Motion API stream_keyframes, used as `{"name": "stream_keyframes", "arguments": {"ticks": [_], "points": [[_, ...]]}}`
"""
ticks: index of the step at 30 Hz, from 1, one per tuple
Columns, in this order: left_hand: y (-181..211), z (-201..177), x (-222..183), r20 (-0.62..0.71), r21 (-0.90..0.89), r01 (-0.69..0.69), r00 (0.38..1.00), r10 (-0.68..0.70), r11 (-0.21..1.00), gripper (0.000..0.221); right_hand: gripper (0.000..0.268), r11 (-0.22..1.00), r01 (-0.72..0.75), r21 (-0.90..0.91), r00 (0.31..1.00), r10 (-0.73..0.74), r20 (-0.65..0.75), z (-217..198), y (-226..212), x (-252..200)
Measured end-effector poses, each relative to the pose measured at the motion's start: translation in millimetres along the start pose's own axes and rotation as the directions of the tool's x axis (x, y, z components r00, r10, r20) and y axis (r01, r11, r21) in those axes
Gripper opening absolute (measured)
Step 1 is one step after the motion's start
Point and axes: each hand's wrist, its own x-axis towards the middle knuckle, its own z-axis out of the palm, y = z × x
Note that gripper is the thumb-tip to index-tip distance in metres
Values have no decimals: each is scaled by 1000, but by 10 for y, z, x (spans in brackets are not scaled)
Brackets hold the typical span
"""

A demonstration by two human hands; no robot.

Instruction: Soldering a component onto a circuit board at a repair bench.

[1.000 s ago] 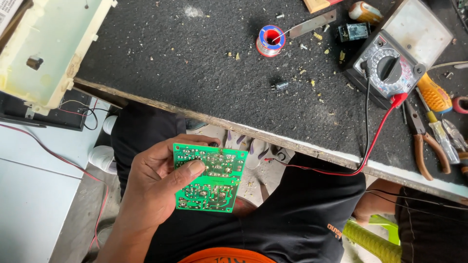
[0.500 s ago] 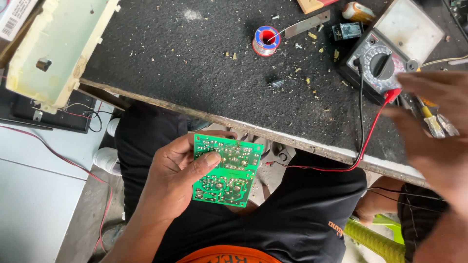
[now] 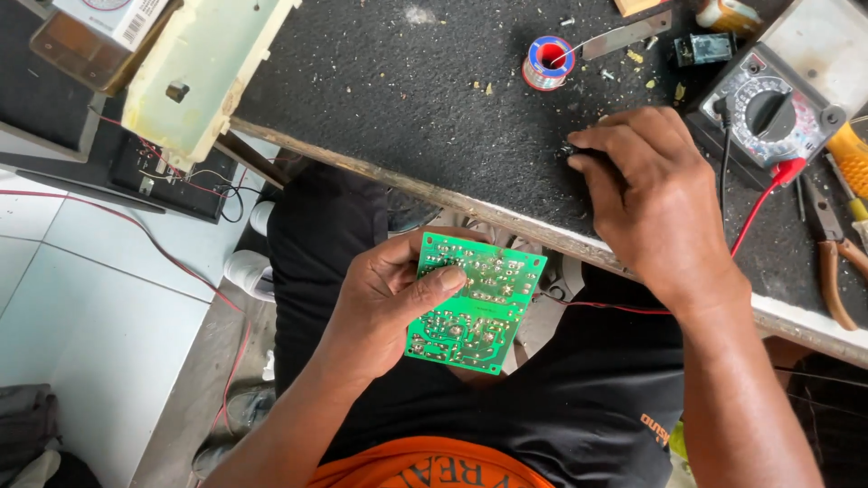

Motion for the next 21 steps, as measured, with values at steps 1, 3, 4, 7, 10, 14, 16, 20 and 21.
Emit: {"name": "stream_keyframes", "arguments": {"ticks": [1, 3, 4, 7, 10, 14, 16, 20, 21], "points": [[-14, 6, 0, -4, -18, -5, 1000, 5, 1000, 39, 15, 1000, -9, 22, 999, 10, -47, -23, -39, -43], [-20, 20, 5, -6, -24, -17, 1000, 17, 1000, 39, 14, 979, -176, 103, 982, 183, -54, -120, -317, -250], [-22, 25, 1, -8, -28, -25, 1000, 25, 999, 39, 14, 922, -339, 188, 935, 352, -42, -165, -456, -353], [-47, 47, 20, 43, -90, -99, 994, 104, 991, 37, 14, 566, -449, 691, 822, 566, 70, -131, -853, -715], [-77, 110, 15, 49, -91, -174, 983, 179, 981, 32, 15, 538, -374, 755, 860, 505, 66, -63, -1175, -856], [-180, 166, -4, 46, -102, -212, 975, 218, 972, 32, 12, 731, -343, 591, 841, 519, -153, 63, -1468, -846], [-228, 201, -45, 27, -89, -261, 964, 264, 961, 41, 13, 753, -375, 541, 777, 574, -260, 125, -1520, -875], [-292, 320, -97, -41, 75, -346, 936, 350, 935, 36, 13, 743, -404, 534, 729, 614, -303, 199, -1603, -944], [-320, 339, -112, -39, 75, -353, 933, 357, 932, 35, 12, 783, -409, 470, 728, 590, -350, 209, -1613, -948]]}}
